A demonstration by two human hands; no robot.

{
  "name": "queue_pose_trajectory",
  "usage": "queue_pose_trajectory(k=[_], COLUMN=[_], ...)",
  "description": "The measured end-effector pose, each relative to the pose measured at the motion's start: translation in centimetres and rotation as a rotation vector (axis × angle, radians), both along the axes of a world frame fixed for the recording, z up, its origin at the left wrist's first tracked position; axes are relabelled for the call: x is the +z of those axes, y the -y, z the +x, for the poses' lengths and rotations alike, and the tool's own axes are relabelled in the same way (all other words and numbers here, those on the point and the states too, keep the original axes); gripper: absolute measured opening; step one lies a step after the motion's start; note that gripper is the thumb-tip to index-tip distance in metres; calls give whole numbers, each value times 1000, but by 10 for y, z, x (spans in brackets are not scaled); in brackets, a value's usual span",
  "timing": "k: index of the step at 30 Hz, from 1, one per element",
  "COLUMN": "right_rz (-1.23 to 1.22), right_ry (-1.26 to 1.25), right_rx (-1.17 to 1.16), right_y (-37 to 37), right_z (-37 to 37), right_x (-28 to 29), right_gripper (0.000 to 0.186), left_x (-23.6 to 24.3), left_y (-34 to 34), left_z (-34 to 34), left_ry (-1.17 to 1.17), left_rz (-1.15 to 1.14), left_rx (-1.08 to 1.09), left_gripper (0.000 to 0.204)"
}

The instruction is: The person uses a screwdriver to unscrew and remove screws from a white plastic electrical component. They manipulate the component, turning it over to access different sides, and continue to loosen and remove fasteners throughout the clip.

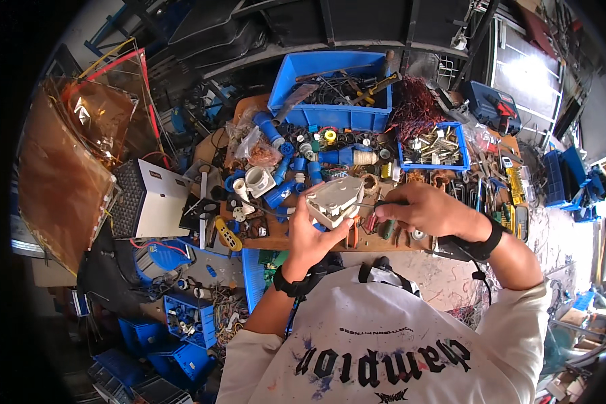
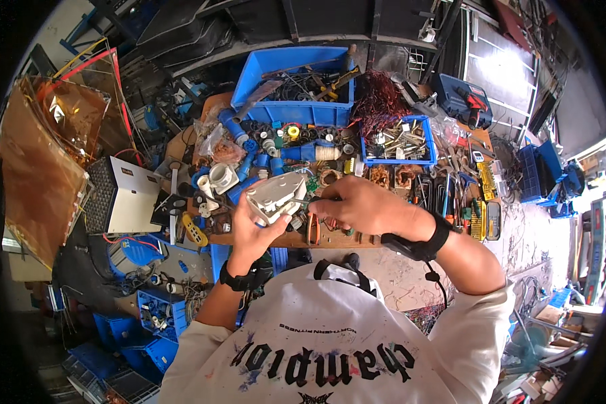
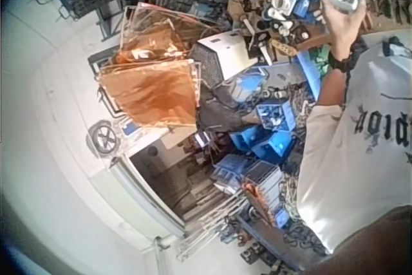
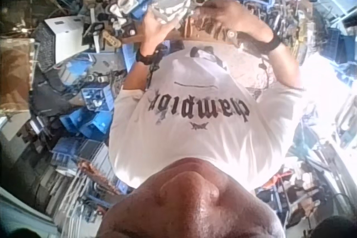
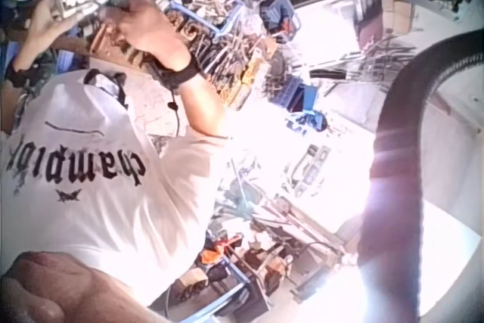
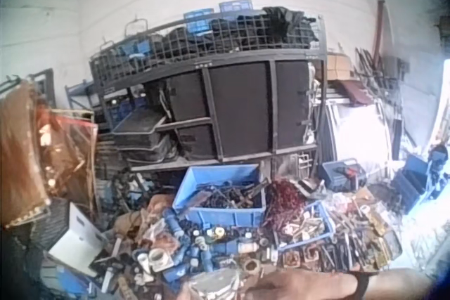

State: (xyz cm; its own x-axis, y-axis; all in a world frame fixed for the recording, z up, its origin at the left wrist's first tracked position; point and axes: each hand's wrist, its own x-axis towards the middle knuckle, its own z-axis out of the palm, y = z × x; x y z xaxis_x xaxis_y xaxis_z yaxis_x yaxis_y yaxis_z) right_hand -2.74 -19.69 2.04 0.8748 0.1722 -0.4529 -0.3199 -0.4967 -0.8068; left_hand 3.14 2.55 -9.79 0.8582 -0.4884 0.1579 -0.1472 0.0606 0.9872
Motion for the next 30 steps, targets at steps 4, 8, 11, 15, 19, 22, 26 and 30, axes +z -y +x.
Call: queue_pose_trajectory(k=[4, 8, 11, 15, 19, 22, 26, 30], right_rz=[-231, -379, -312, -274, -237, -254, -197, -251], right_ry=[205, 64, 81, 92, 69, 56, -100, 72], right_rx=[169, 285, 345, 404, 449, 507, 437, 312], right_y=[7, -8, 1, 2, 5, 10, 8, -12], right_z=[11, 24, 36, 44, 56, 64, 68, 48], right_x=[-4, 33, 21, 12, 6, -13, -19, -22], right_gripper=[41, 41, 41, 40, 39, 39, 41, 45], left_x=[-3, -1, 1, -10, -20, -23, -31, -34], left_y=[-9, -18, -21, -28, -30, -31, -29, -32], left_z=[5, 6, 2, 12, 13, 12, 12, 11], left_ry=[-19, -29, -36, -37, -50, -87, -61, -91], left_rz=[2, -3, -59, -38, -34, -27, 8, -69], left_rx=[-53, -82, -82, -125, -132, -127, -94, -29], left_gripper=[70, 70, 71, 71, 72, 71, 70, 71])
